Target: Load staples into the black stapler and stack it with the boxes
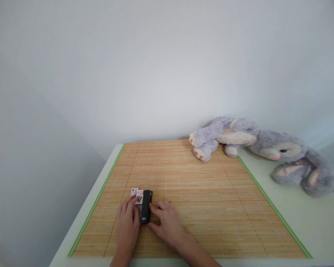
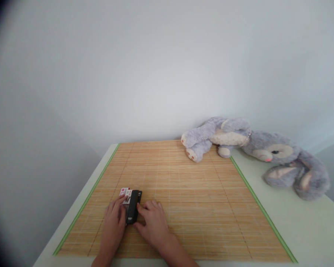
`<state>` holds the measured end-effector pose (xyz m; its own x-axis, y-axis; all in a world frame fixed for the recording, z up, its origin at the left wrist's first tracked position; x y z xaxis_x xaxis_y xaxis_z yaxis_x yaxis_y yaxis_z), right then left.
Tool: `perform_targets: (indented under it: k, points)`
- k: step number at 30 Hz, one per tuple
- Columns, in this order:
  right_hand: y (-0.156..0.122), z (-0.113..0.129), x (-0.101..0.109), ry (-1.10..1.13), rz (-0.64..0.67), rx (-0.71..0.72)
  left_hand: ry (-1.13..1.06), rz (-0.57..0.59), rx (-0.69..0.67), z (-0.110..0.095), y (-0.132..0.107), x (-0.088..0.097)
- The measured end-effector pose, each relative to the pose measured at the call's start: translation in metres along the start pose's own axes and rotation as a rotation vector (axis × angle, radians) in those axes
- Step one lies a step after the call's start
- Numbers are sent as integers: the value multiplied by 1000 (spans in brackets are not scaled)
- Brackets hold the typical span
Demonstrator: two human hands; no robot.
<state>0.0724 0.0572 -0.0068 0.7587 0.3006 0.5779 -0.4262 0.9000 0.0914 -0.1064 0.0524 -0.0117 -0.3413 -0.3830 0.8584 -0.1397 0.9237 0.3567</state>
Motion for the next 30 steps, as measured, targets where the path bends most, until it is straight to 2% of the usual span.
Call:
perform_targets:
  k: [18,30]
  points:
    - [0,0,-1,-36,-39,17,15,-13,33,7,1,1]
    - [1,-2,-5,-80,-44,12,10,-12,33,18,0,-8]
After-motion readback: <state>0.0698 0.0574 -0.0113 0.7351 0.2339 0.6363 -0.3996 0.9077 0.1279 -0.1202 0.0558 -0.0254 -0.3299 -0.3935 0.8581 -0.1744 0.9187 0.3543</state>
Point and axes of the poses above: each hand's wrist, its own y-axis towards the middle knuckle, its own x-axis out of the back of the hand, z = x × y, the point moved 9 cm from there along y, towards the middle knuckle, and after that the axes turned 13 degrees about y, right-handed, at the moved point
